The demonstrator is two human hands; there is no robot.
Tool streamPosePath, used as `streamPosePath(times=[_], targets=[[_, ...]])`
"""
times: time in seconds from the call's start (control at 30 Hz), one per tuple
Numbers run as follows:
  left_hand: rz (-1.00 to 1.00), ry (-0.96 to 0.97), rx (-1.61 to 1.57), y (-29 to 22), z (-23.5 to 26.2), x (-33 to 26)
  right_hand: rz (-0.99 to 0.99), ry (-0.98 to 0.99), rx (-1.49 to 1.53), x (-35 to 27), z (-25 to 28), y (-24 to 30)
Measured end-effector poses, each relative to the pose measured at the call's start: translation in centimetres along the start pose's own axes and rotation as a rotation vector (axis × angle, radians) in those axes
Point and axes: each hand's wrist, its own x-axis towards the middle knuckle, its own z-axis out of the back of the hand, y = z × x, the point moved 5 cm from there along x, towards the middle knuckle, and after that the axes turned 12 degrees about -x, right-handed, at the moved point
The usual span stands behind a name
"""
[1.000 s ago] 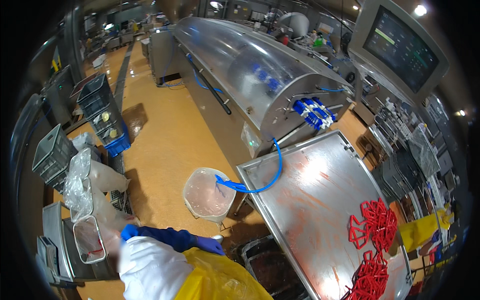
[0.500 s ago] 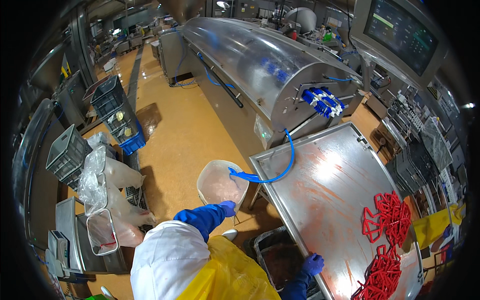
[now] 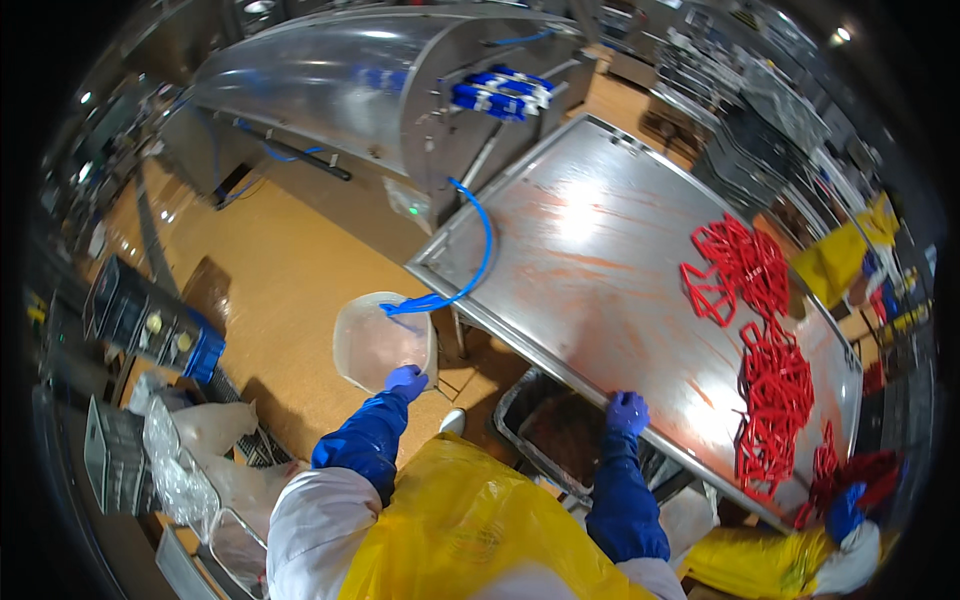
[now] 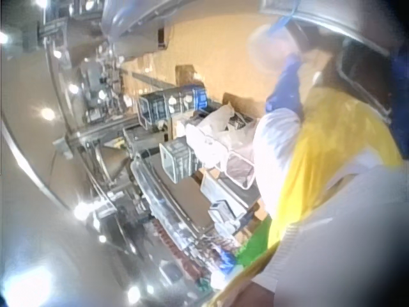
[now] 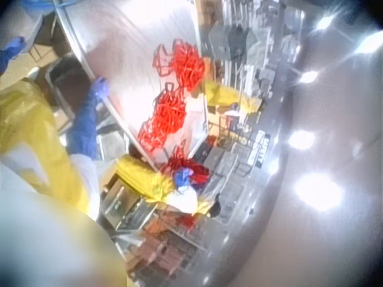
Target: The person repeatedly picks red plastic frames from a metal table, links them together by hand, and places the assembled chains into a container below. The process is continuous and repetitive throughout the clip.
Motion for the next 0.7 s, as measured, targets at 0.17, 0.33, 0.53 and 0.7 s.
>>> streamPosePath(times=[0.17,0.33,0.53,0.7], targets=[[0.043,0.010,0.031,-0.3,-0.1,0.2,0.004,-0.056,0.030,0.3,0.2,-0.1],[0.040,-0.031,0.015,-0.8,0.0,-0.5,-0.030,0.021,0.007,0.0,0.3,0.2],[0.006,-0.054,-0.022,-0.4,-0.4,-0.3,0.000,-0.042,0.011,-0.1,-0.2,-0.2],[0.019,0.027,0.050,-0.1,-1.0,0.6,-0.015,0.040,0.029,0.2,-0.5,-0.5]])
